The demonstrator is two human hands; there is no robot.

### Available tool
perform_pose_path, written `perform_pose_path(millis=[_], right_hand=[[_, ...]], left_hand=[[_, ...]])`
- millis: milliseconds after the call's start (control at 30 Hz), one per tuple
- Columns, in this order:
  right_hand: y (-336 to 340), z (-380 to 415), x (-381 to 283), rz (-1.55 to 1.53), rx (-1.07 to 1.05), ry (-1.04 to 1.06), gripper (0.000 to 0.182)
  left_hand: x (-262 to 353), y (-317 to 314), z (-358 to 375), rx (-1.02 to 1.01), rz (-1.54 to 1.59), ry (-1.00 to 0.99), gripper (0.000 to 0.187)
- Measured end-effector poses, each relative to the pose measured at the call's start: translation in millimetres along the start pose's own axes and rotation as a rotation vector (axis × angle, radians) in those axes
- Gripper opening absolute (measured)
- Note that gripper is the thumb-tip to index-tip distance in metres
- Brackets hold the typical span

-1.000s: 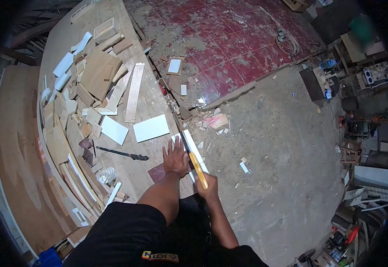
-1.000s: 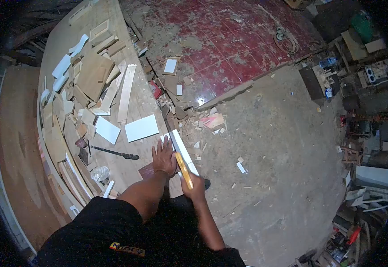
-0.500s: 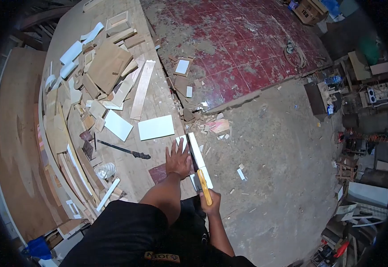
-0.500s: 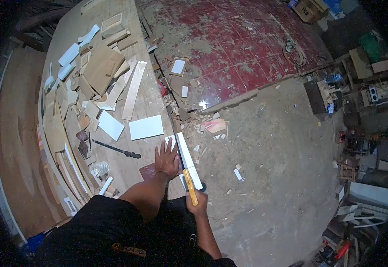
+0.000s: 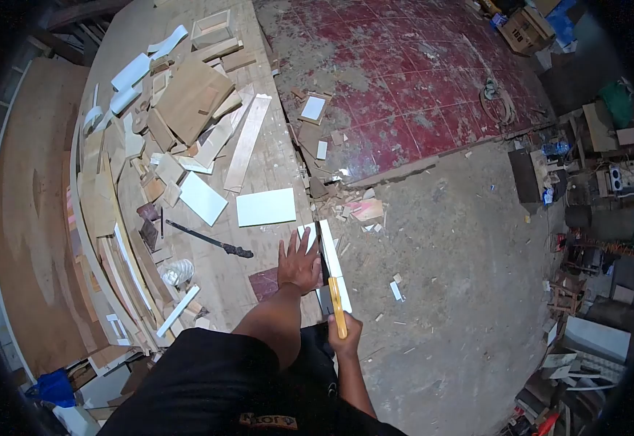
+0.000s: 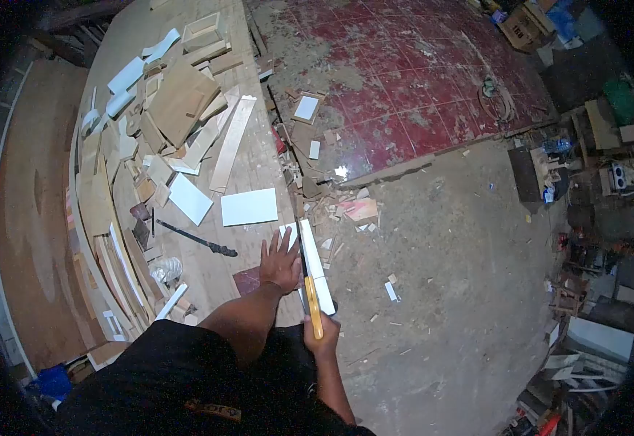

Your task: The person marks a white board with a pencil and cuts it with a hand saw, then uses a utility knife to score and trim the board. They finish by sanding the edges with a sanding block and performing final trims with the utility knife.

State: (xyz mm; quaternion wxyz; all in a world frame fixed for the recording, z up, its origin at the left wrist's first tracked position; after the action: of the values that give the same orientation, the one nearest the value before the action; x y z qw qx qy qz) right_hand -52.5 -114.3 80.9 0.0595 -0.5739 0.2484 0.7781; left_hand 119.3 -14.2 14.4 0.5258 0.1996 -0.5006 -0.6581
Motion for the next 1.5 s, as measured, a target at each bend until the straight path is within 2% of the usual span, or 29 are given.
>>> perform_pose_path(millis=[200,267,500,600,700,800,967,1133,1200,1233,1300,1367,1500], right_hand=[[2,1,7,-0.06,-0.017,-0.049,0.021],[2,2,15,-0.009,-0.034,0.009,0.021],[5,-1,20,0.014,-0.065,-0.026,0.015],[4,-20,19,0.118,-0.084,0.015,0.017],[-7,-45,15,0.038,-0.105,0.058,0.016],[-14,-52,17,-0.052,-0.034,0.091,0.02],[-13,-36,14,-0.057,-0.038,0.078,0.022],[21,15,-2,0.018,-0.027,0.059,0.023],[26,22,-5,0.051,-0.11,-0.078,0.014],[24,19,-1,0.055,-0.109,-0.077,0.014],[16,3,4,0.034,-0.037,-0.007,0.014],[2,-31,-1,0.018,-0.039,0.076,0.022],[-20,-67,8,-0.036,-0.033,0.156,0.024]], left_hand=[[-2,-4,2,0.027,0.007,-0.023,0.06],[0,0,2,0.01,0.015,-0.031,0.059],[1,1,3,0.028,0.018,-0.017,0.056],[1,-1,3,0.037,0.019,-0.016,0.056],[2,-1,3,0.045,0.018,-0.014,0.056],[1,2,3,0.042,0.028,-0.013,0.056],[1,0,2,0.015,0.003,-0.006,0.057],[2,1,2,0.035,0.017,-0.013,0.057],[-1,-1,1,0.054,0.035,-0.014,0.056],[0,-2,1,0.072,0.049,-0.02,0.056],[0,0,1,0.069,0.055,-0.02,0.056],[-1,1,2,0.063,0.056,-0.015,0.056],[0,-1,2,0.038,0.02,-0.013,0.056]])
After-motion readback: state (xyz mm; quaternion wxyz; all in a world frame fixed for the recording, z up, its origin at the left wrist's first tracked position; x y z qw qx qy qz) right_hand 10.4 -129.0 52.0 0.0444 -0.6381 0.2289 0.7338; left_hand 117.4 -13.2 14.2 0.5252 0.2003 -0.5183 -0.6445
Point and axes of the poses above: each hand's wrist, its own z-axis away from the middle knuckle, its own y-axis out of the back of the hand, x = y × z, the point moved 5 cm from there along -z, towards the middle knuckle, and after that the axes turned 4 degrees about -x, right-handed, at the moved point
